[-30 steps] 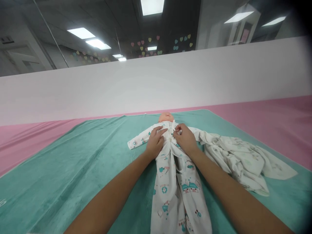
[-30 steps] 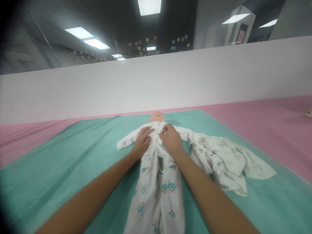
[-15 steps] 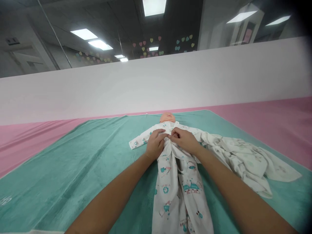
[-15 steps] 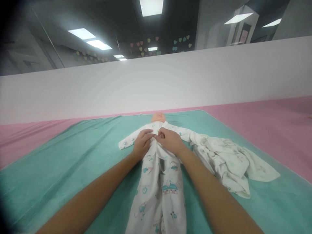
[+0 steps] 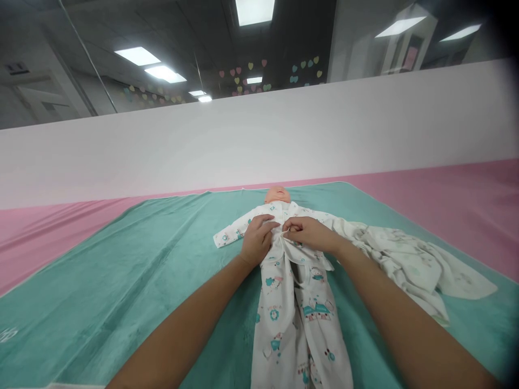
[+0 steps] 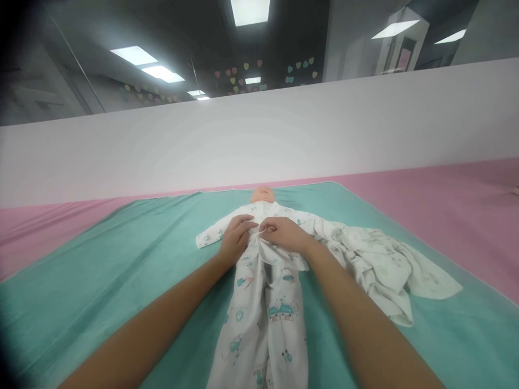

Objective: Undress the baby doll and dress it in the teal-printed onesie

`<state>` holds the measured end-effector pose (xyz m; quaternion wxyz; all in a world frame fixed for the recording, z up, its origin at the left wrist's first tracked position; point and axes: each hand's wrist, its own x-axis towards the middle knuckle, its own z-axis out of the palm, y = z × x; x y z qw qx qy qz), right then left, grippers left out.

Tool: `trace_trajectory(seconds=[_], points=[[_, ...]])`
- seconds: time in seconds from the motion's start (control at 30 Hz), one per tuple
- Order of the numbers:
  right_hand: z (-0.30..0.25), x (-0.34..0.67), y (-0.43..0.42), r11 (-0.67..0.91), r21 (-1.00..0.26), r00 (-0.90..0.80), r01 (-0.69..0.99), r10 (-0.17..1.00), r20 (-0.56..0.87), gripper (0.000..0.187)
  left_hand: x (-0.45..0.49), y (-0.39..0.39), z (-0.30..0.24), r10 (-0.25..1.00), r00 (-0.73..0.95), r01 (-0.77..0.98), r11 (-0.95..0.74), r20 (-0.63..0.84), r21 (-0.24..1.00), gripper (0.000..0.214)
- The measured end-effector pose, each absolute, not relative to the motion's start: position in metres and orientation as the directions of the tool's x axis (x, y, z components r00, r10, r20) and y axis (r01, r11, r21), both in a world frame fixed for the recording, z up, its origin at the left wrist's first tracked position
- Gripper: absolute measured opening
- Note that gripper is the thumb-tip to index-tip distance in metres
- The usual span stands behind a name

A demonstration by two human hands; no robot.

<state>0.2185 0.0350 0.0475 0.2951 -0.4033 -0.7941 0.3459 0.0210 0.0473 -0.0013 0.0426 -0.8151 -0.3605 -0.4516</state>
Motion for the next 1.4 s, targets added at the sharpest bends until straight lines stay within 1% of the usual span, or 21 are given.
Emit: trace_trajectory(seconds=[0.1, 0.17, 0.5, 0.6, 0.7, 0.83, 0.87, 0.93, 1.03, 1.1, 1.27, 1.4], points=[[0.046, 0.219, 0.038, 0.406, -0.817, -0.495, 0.409, 0.851, 0.175, 0.018, 0.021, 0.047, 0.000, 0.507, 0.374, 0.641, -0.747, 0.776, 0.179, 0.033], [0.044, 0.219, 0.040, 0.390, -0.831, -0.494, 0.397, 0.854, 0.165, 0.019, 0.021, 0.046, 0.000, 0.487, 0.384, 0.642, -0.752, 0.784, 0.153, 0.033], [0.039, 0.218, 0.046, 0.336, -0.857, -0.443, 0.389, 0.885, 0.146, 0.020, 0.022, 0.045, 0.002, 0.472, 0.385, 0.625, -0.765, 0.793, 0.152, 0.033], [0.040, 0.216, 0.044, 0.354, -0.841, -0.432, 0.409, 0.887, 0.164, 0.017, 0.022, 0.046, 0.001, 0.474, 0.386, 0.627, -0.764, 0.791, 0.152, 0.033], [0.040, 0.212, 0.039, 0.422, -0.770, -0.406, 0.478, 0.884, 0.232, 0.012, 0.022, 0.046, 0.001, 0.484, 0.385, 0.633, -0.758, 0.786, 0.157, 0.033], [0.044, 0.205, 0.030, 0.506, -0.557, -0.382, 0.658, 0.862, 0.332, 0.003, 0.022, 0.045, 0.001, 0.508, 0.372, 0.640, -0.747, 0.777, 0.182, 0.034], [0.045, 0.204, 0.029, 0.518, -0.511, -0.392, 0.686, 0.855, 0.340, 0.004, 0.022, 0.045, 0.001, 0.511, 0.369, 0.638, -0.747, 0.777, 0.187, 0.034], [0.047, 0.203, 0.027, 0.528, -0.456, -0.410, 0.717, 0.847, 0.338, 0.012, 0.022, 0.045, 0.002, 0.510, 0.368, 0.632, -0.751, 0.778, 0.193, 0.034], [0.049, 0.201, 0.024, 0.508, -0.431, -0.392, 0.746, 0.858, 0.333, 0.028, 0.022, 0.046, 0.001, 0.504, 0.363, 0.621, -0.758, 0.783, 0.200, 0.032], [0.049, 0.197, 0.023, 0.485, -0.411, -0.357, 0.772, 0.866, 0.351, 0.032, 0.022, 0.046, 0.001, 0.505, 0.357, 0.617, -0.759, 0.786, 0.208, 0.031], [0.045, 0.185, 0.019, 0.405, -0.279, -0.271, 0.871, 0.868, 0.415, 0.024, 0.022, 0.047, 0.001, 0.509, 0.353, 0.613, -0.760, 0.785, 0.217, 0.031], [0.042, 0.180, 0.017, 0.370, -0.192, -0.256, 0.909, 0.859, 0.443, 0.022, 0.022, 0.046, 0.002, 0.520, 0.356, 0.614, -0.757, 0.777, 0.225, 0.032]])
